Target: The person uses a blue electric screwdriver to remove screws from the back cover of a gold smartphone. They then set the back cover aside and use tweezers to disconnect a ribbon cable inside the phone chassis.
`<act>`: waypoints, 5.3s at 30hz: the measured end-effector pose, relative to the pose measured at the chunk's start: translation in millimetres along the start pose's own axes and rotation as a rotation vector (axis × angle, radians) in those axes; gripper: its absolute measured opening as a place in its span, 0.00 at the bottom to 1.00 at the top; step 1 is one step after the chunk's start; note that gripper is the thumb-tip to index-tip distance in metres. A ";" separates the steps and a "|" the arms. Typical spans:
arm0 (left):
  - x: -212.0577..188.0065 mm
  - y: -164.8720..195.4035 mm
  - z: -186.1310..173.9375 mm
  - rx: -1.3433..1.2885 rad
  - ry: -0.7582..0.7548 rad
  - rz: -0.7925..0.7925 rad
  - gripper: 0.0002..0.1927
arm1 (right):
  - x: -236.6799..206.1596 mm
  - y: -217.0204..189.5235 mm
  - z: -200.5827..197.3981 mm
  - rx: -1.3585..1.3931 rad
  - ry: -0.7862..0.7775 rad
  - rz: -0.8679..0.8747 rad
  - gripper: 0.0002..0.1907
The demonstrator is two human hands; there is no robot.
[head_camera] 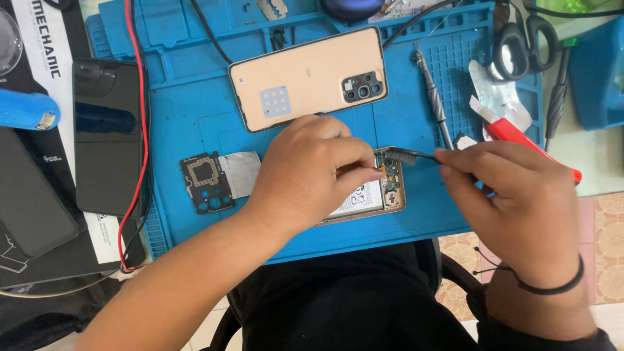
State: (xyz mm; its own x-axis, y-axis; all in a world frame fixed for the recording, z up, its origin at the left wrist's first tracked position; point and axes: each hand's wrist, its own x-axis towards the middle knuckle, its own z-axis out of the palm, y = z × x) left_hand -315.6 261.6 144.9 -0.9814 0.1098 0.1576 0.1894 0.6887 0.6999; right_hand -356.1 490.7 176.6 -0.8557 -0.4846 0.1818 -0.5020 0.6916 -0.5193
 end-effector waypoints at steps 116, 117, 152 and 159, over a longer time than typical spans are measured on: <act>2.5 -21.7 -0.2 -0.030 0.020 0.005 0.09 | -24.0 67.9 50.9 0.247 -0.063 0.363 0.13; 2.4 -21.4 0.3 -0.030 0.026 0.003 0.08 | -24.5 66.3 51.4 0.223 -0.052 0.313 0.13; 3.4 -11.2 -7.2 -0.040 -0.027 -0.060 0.09 | -31.9 43.3 40.0 0.522 0.042 0.253 0.11; -17.9 -4.3 -61.5 -0.207 0.010 -0.032 0.15 | -37.3 67.6 38.8 0.559 0.194 0.434 0.09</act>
State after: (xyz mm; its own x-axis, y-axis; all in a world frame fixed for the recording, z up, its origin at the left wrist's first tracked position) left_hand -296.9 212.6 181.8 -0.9868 0.0823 0.1392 0.1616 0.5299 0.8325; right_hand -353.2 534.8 102.2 -0.9957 -0.0900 -0.0197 -0.0178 0.3979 -0.9173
